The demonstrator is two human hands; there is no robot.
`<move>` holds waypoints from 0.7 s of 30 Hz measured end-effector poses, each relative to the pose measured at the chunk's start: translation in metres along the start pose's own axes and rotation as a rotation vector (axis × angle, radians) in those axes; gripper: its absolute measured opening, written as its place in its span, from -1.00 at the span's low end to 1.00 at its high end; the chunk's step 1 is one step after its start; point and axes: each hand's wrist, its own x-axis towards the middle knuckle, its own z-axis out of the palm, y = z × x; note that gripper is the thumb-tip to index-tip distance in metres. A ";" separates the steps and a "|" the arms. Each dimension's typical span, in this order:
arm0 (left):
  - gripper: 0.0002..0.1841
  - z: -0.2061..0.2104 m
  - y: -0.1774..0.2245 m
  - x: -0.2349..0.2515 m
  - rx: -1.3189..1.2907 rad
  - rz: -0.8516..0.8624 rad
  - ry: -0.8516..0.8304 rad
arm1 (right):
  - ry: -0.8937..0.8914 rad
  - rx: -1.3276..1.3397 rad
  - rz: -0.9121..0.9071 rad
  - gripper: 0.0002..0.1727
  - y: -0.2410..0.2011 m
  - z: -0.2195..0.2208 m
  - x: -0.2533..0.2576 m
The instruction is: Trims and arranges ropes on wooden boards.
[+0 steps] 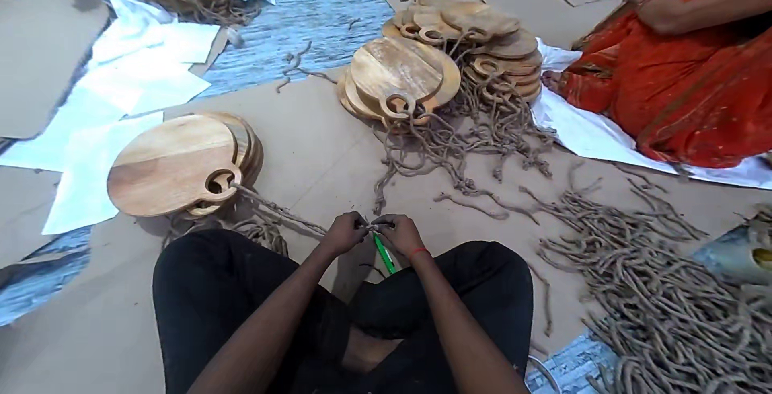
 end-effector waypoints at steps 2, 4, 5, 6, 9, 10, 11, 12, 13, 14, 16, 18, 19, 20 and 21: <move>-0.72 0.003 -0.003 0.004 0.006 -0.041 0.027 | 0.006 -0.055 0.005 -0.79 -0.001 0.004 0.002; -0.72 0.008 -0.006 0.009 0.030 -0.064 0.070 | 0.026 -0.085 0.026 -0.80 -0.004 0.007 0.005; -0.72 0.010 -0.006 0.012 0.047 -0.073 0.096 | 0.042 -0.088 0.043 -0.81 -0.006 0.009 0.006; -0.72 0.012 -0.005 0.014 0.060 -0.081 0.118 | 0.050 -0.089 0.062 -0.81 -0.007 0.009 0.008; -0.72 0.013 0.000 0.018 0.053 -0.114 0.128 | 0.060 -0.070 0.097 -0.81 -0.009 0.009 0.011; -0.72 0.012 0.000 0.019 0.042 -0.123 0.117 | 0.059 -0.060 0.103 -0.81 -0.009 0.009 0.011; -0.72 0.013 -0.001 0.020 0.028 -0.130 0.107 | 0.051 -0.049 0.111 -0.81 -0.010 0.008 0.010; -0.72 0.013 -0.003 0.020 0.016 -0.134 0.100 | 0.039 -0.033 0.123 -0.80 -0.012 0.008 0.008; -0.72 0.014 -0.004 0.020 0.007 -0.135 0.099 | 0.032 -0.011 0.137 -0.79 -0.014 0.007 0.007; -0.72 0.014 -0.004 0.021 -0.002 -0.135 0.101 | 0.030 0.019 0.153 -0.79 -0.016 0.006 0.007; -0.72 0.013 -0.004 0.020 -0.006 -0.136 0.101 | 0.032 0.070 0.171 -0.79 -0.018 0.005 0.006; -0.72 0.012 -0.003 0.020 0.000 -0.144 0.091 | 0.034 0.061 0.167 -0.80 -0.020 0.004 0.006; -0.72 0.012 -0.004 0.021 0.000 -0.142 0.092 | 0.029 0.039 0.162 -0.80 -0.021 0.003 0.005; -0.72 0.012 -0.005 0.021 0.001 -0.139 0.089 | 0.020 0.015 0.160 -0.81 -0.022 0.002 0.005; -0.72 0.013 -0.006 0.021 0.003 -0.137 0.082 | 0.007 -0.010 0.161 -0.82 -0.023 0.002 0.005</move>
